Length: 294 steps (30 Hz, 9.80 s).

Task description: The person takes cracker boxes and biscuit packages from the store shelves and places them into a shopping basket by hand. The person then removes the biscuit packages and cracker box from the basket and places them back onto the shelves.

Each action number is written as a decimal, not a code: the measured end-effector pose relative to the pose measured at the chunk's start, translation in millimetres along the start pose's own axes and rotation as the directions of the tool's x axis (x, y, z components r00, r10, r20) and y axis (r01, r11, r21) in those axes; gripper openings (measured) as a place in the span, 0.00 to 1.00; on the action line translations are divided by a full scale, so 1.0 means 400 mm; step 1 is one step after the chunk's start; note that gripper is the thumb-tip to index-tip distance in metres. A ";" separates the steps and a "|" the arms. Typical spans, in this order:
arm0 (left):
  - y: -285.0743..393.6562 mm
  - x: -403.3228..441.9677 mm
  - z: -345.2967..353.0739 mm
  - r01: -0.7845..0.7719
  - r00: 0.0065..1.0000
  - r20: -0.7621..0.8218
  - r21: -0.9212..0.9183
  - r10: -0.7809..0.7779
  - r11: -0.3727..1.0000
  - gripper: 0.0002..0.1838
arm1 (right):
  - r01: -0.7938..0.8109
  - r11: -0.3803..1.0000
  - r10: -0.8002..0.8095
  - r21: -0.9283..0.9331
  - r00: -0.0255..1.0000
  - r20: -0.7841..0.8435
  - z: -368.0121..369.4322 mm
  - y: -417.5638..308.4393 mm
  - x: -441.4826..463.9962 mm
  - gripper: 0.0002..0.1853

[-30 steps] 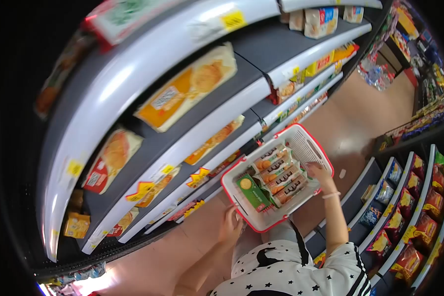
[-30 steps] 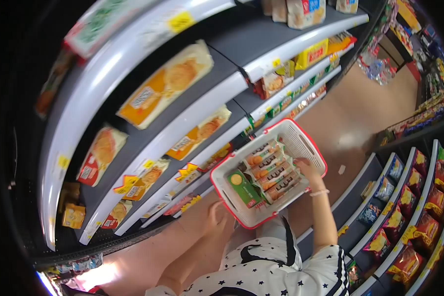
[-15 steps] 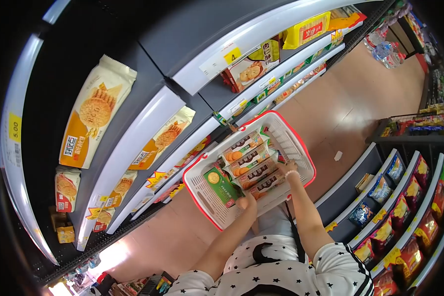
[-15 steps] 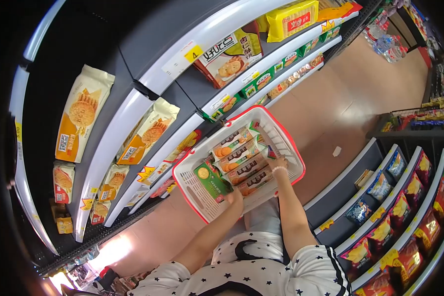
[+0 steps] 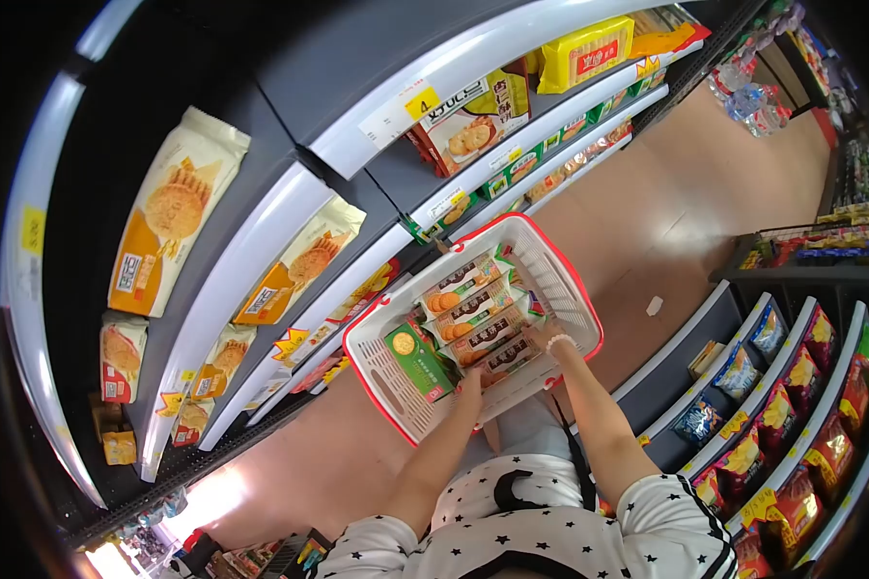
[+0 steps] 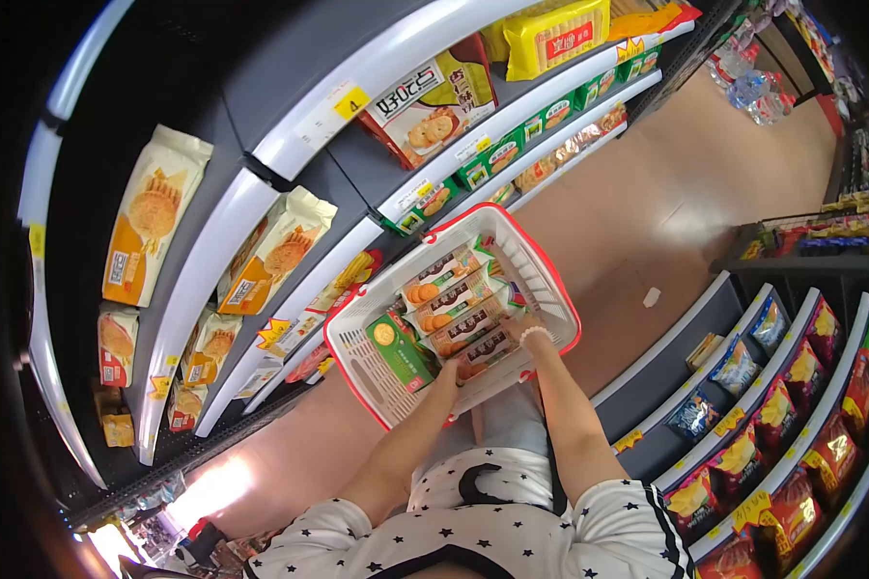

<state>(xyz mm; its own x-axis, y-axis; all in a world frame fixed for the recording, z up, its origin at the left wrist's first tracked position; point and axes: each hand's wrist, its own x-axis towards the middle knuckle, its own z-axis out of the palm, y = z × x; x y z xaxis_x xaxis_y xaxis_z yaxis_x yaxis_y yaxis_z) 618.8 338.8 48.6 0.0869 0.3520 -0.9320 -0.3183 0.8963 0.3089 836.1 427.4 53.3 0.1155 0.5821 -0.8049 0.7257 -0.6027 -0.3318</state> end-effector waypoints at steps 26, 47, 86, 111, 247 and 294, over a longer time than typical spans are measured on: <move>0.625 -1.313 -0.424 -0.733 -0.548 -0.120 0.545 0.828 -0.407 0.33 | 0.983 -0.121 -0.794 -0.137 -0.178 -0.581 -0.146 -1.015 -1.181 0.26; 1.277 -1.377 -0.647 -0.599 -0.265 -0.113 0.798 0.958 -0.071 0.31 | 0.939 0.229 -0.841 -0.258 0.057 -0.539 -0.258 -1.604 -1.118 0.32; 0.012 -0.260 0.010 -0.720 0.584 0.360 0.645 0.728 0.259 0.28 | 0.422 0.906 -0.297 0.039 0.698 -0.652 -0.101 -0.039 -0.234 0.10; 0.150 -0.006 0.100 -0.111 0.743 -0.652 0.103 0.152 0.988 0.47 | 0.009 0.979 -0.002 0.202 0.999 -0.033 -0.021 -0.062 0.068 0.32; 1.045 -1.361 -0.553 -0.179 -0.843 0.022 0.931 0.537 -0.318 0.28 | 0.853 0.151 -0.571 -0.499 -0.337 -0.748 -0.182 -1.410 -1.145 0.21; 0.323 0.112 0.080 -0.268 0.603 -0.514 0.590 0.610 0.762 0.51 | 0.419 0.903 -0.361 0.096 0.860 -0.362 -0.044 -0.282 0.193 0.44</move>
<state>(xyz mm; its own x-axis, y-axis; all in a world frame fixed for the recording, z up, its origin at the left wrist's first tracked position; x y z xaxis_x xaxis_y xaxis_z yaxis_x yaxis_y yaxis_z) 611.6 478.8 52.9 -0.6272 0.6204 -0.4709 0.2916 0.7477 0.5967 775.1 549.9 37.2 0.0828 0.9153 -0.3942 0.6381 -0.3526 -0.6845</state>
